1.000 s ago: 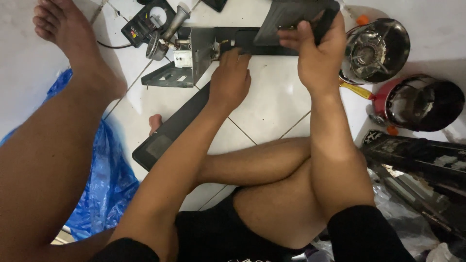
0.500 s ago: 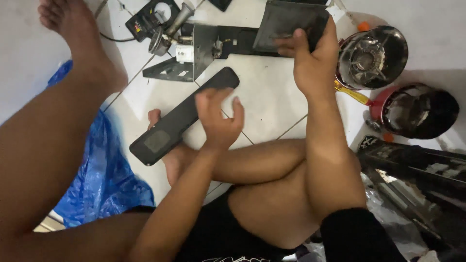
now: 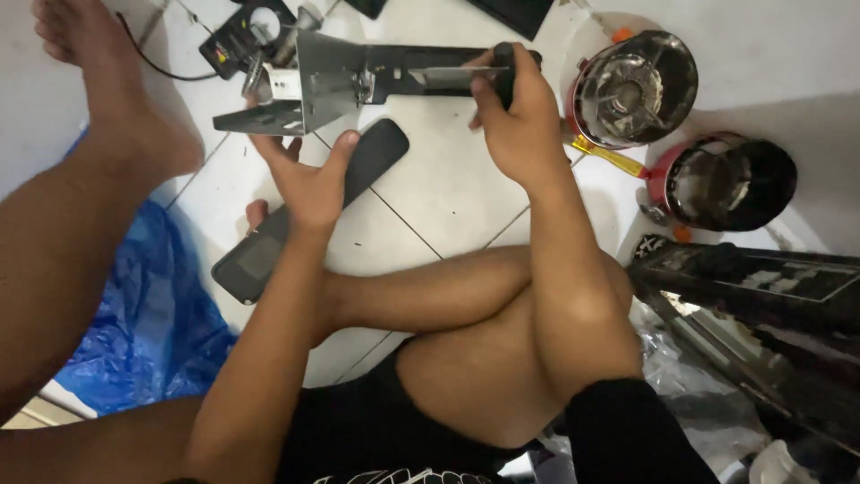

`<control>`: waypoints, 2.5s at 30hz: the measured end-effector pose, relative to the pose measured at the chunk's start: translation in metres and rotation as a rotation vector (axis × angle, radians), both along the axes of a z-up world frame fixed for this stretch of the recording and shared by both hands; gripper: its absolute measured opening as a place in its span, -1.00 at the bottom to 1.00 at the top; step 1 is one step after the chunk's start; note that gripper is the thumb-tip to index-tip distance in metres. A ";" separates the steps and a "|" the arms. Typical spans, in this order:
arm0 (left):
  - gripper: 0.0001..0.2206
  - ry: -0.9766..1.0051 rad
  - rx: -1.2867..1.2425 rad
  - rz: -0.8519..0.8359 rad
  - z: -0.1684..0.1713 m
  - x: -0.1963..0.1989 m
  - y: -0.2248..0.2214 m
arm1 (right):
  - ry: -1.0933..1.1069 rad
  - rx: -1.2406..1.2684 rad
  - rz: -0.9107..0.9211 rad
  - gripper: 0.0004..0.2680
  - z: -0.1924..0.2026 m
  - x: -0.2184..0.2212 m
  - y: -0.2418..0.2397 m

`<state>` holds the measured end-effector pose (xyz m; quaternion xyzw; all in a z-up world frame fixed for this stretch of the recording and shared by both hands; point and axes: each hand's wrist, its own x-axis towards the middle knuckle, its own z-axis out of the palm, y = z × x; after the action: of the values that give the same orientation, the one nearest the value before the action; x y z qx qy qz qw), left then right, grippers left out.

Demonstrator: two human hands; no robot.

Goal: Reassembling the internal metal frame and plastic components of an electronic device using a screwdriver.

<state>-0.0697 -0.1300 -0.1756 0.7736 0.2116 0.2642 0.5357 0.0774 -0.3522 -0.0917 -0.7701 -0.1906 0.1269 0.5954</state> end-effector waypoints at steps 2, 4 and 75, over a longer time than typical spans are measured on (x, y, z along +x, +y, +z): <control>-0.12 -0.010 0.038 0.013 0.008 0.012 -0.001 | 0.027 -0.031 -0.013 -0.88 0.005 0.000 0.001; -0.23 -0.008 0.067 0.026 0.014 0.019 -0.003 | 0.066 -0.072 -0.026 -0.89 0.007 -0.002 -0.001; -0.48 0.183 0.553 -0.055 0.034 0.124 0.041 | 0.429 0.089 -0.294 -0.83 -0.039 0.044 0.010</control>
<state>0.0539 -0.0891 -0.1418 0.9164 0.1577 0.2263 0.2901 0.1214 -0.3418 -0.1311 -0.7181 0.0487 0.1910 0.6675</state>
